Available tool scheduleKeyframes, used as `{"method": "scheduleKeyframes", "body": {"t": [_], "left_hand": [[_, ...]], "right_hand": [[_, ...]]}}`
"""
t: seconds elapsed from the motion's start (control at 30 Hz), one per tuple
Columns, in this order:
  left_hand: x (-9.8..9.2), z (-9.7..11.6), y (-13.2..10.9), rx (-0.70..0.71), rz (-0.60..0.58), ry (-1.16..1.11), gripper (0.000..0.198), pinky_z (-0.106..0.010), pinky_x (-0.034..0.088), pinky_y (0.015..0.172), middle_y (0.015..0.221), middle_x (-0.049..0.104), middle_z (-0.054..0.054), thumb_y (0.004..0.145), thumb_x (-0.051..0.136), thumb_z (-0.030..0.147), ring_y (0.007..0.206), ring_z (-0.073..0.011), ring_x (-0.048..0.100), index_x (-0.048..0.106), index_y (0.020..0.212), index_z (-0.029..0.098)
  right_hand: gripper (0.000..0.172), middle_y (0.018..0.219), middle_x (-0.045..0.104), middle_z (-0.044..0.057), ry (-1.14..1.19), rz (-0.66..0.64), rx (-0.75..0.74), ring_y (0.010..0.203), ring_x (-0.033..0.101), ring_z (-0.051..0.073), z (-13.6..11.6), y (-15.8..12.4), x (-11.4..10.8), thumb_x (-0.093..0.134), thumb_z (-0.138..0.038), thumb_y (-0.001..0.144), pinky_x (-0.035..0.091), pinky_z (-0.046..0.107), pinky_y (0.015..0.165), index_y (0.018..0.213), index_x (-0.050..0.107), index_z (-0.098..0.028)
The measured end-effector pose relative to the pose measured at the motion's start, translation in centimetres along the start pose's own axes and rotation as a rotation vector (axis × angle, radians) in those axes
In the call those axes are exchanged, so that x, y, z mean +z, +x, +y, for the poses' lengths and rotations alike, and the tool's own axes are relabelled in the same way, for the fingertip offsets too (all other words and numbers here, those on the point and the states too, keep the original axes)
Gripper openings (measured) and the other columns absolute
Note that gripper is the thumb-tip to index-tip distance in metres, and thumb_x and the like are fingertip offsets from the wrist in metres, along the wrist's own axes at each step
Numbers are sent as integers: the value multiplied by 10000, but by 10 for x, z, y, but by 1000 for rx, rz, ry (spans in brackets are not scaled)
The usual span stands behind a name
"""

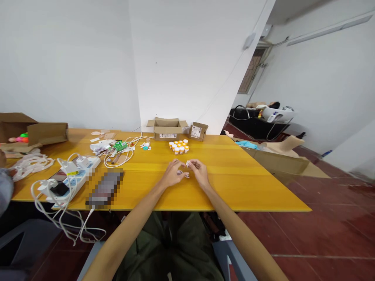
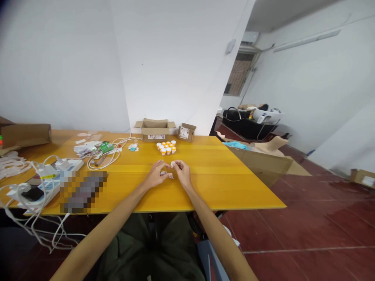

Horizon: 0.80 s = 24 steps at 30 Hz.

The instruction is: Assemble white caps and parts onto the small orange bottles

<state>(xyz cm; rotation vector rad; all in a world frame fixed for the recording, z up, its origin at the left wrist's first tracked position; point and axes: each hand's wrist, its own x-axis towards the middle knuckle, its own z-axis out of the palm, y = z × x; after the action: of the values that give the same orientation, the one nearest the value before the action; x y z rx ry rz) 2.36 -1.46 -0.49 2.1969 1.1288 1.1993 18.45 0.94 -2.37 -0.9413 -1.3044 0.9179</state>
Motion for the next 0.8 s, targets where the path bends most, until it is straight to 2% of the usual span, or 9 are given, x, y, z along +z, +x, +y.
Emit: {"method": "scheduleKeyframes", "body": {"t": [0.13,0.27,0.47,0.67,0.8], "left_hand": [[2,4,-4,89,-158,181,173,-437,348,995,1002,689,-67,749,762,255,1110,-292,519,695,909,244],[4,2,-6,146,-195,224,57,-433,303,1004,945,689,-61,824,673,191,1113,-277,510,697,844,239],[4,-1,-4,151,-138,157,126,-400,338,954,914,694,-63,884,603,186,1043,-253,534,684,798,232],[4,-1,0,-5,2,26,114,-356,404,929,904,682,-39,913,577,271,941,-224,567,683,887,236],[5,-5,3,-34,92,-120,122,-326,446,891,877,691,-29,906,580,283,881,-207,599,687,875,234]], "right_hand": [[478,738,721,46,67,56,73,721,681,221,5,1,-1,753,-676,630,576,361,686,752,650,-226],[507,735,729,48,98,55,111,673,692,223,5,0,0,765,-690,602,583,373,665,760,635,-226],[455,728,721,38,57,20,79,685,687,221,3,-1,-1,748,-655,644,575,366,672,772,661,-227],[446,826,754,60,34,-33,52,771,687,240,4,0,-1,752,-618,652,564,370,699,849,716,-220],[441,814,751,56,16,-93,50,767,689,239,4,0,-1,761,-604,645,560,359,682,869,706,-229]]}}
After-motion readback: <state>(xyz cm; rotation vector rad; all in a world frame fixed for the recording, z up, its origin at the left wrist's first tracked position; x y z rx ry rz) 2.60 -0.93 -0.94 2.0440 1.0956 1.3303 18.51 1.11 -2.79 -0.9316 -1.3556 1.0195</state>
